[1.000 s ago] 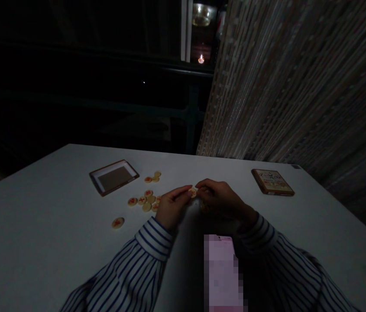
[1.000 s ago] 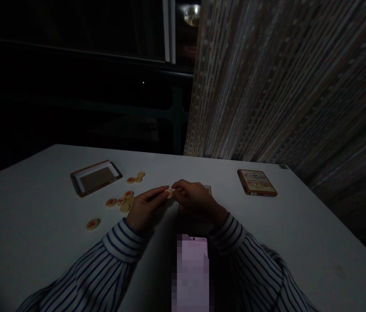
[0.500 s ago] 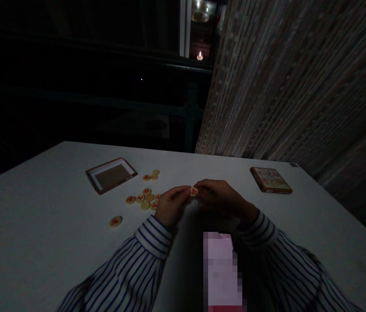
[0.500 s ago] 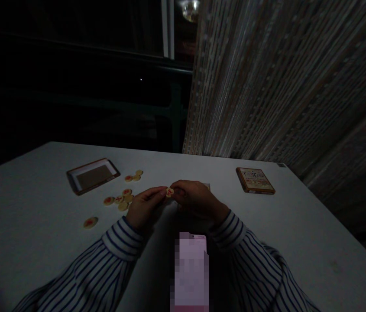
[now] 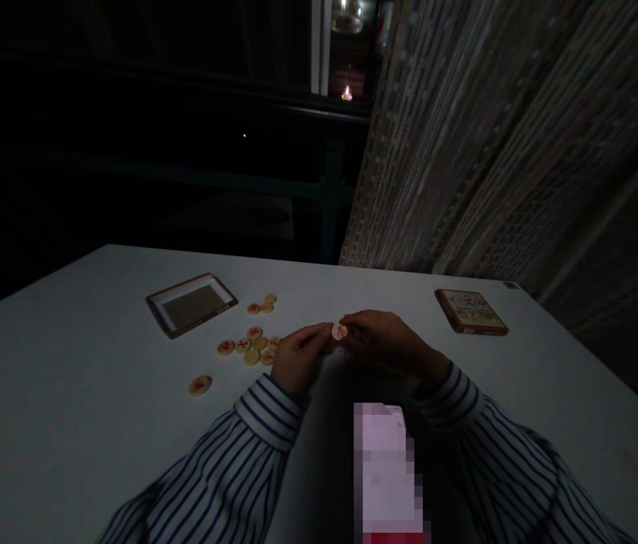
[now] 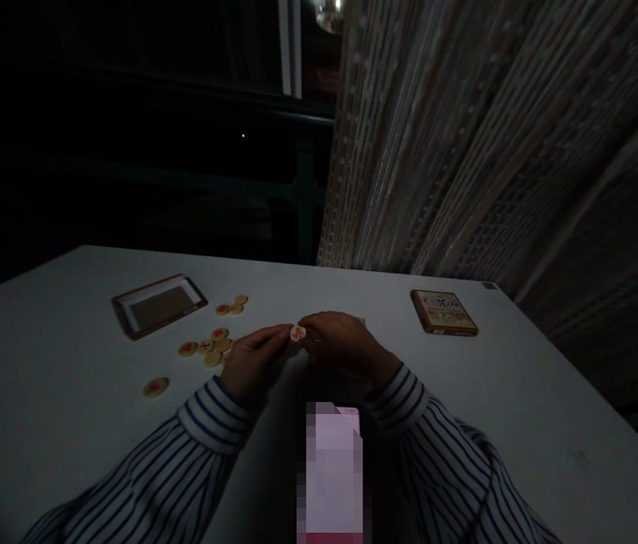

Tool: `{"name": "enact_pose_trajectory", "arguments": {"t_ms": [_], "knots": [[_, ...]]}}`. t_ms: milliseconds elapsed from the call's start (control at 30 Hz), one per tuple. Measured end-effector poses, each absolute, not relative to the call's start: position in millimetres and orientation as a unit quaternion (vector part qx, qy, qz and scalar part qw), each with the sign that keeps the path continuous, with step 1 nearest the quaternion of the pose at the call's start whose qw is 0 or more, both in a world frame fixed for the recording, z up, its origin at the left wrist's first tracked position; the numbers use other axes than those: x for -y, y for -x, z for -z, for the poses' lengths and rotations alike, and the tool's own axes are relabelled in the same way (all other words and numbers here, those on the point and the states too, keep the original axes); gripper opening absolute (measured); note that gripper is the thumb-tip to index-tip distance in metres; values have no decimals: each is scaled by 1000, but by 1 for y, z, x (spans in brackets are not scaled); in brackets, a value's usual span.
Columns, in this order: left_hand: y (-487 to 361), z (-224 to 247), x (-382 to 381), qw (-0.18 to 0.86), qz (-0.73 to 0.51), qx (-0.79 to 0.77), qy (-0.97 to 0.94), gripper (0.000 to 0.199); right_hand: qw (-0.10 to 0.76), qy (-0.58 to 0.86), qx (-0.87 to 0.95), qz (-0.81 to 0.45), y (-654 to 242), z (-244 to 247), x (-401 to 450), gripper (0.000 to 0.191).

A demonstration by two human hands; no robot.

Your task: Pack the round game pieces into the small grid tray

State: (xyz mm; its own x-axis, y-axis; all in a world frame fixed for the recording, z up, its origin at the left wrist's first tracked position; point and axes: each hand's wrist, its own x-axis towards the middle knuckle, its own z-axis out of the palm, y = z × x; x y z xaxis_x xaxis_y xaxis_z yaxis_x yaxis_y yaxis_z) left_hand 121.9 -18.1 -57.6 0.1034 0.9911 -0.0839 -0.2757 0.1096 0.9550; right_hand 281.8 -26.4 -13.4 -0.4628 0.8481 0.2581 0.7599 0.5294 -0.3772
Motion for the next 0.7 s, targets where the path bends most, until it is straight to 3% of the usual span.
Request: {"name": "enact_pose_trajectory", "arguments": {"t_ms": [433,700], "knots": [[-122,62,17,593,-512,-459,-418,26,77,530,843,-61,-308,19,17,26],[-122,61,19,570,-498,-485,-439,24,53,514,853,-70,-308,26,15,27]]}}
